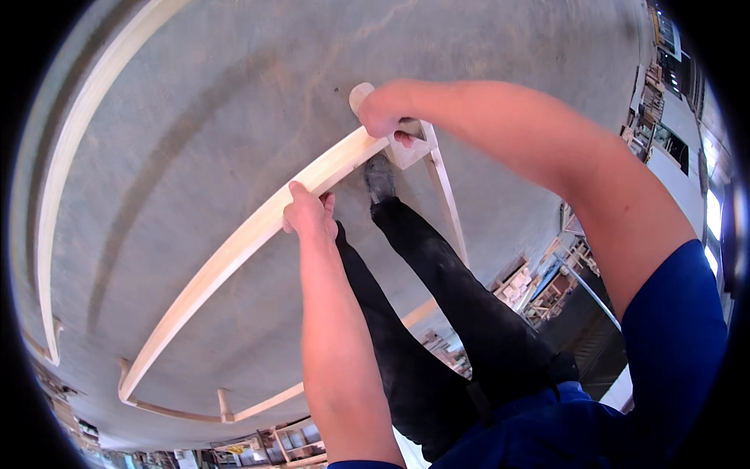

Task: The person uses a hand tool to shave and smooth the joints of a large wooden furniture frame. They walk around the frame, applying the tool to various curved and flat sections to refine the finish.

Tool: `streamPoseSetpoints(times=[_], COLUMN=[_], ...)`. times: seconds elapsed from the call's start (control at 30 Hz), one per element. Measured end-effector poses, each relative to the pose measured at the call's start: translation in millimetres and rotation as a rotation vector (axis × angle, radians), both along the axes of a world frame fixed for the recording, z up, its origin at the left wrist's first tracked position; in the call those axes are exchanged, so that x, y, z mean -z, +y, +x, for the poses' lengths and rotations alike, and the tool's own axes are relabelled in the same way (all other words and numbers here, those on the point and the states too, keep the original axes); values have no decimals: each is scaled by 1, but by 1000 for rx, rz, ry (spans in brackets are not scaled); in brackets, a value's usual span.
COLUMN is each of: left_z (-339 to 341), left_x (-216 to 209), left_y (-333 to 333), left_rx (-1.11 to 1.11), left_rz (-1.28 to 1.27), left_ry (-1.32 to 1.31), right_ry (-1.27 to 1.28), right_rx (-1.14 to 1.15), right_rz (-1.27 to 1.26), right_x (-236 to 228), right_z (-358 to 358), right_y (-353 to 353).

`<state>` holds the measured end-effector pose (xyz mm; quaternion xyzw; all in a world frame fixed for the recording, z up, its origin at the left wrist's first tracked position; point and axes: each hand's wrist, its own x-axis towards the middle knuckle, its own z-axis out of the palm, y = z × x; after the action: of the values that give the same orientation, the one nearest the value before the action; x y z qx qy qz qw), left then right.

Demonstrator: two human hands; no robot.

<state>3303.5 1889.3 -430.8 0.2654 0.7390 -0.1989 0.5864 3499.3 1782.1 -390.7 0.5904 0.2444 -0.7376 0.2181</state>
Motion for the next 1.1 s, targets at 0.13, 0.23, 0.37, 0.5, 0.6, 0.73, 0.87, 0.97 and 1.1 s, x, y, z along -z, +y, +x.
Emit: streamPoseSetpoints(times=[0.13,0.23,0.37,0.5,0.6,0.73,0.87,0.97,1.1], left_z=[2,13,1,-2,-4,-10,-18,-26,-34], left_x=[-5,-17,-13,-2,1,1,-2,-11,-7], left_y=[3,-1,8,-1,1,5,10,10,13], left_rx=[4,24,28,-60,-19,-35,-6,53,105], left_rz=[14,11,-16,-14,-24,-61,-130,-164,-157], left_ry=[10,6,-21,-34,-35,-93,-145,-192,-214], right_ry=[-38,-85,-88,135,114,-8,-127,-192,-230], right_rx=[-48,-3,55,167,416,784,982,839,421], right_rz=[-69,-159,-202,-286,-345,-271,-147,-87,-76], right_x=[-2,-4,-22,-27,-78,-101,-112,-99,-73], right_z=[-7,-7,-11,-28,-51,-51,-48,-41,-24], right_y=[12,6,16,-31,-46,-70,-78,-89,-61])
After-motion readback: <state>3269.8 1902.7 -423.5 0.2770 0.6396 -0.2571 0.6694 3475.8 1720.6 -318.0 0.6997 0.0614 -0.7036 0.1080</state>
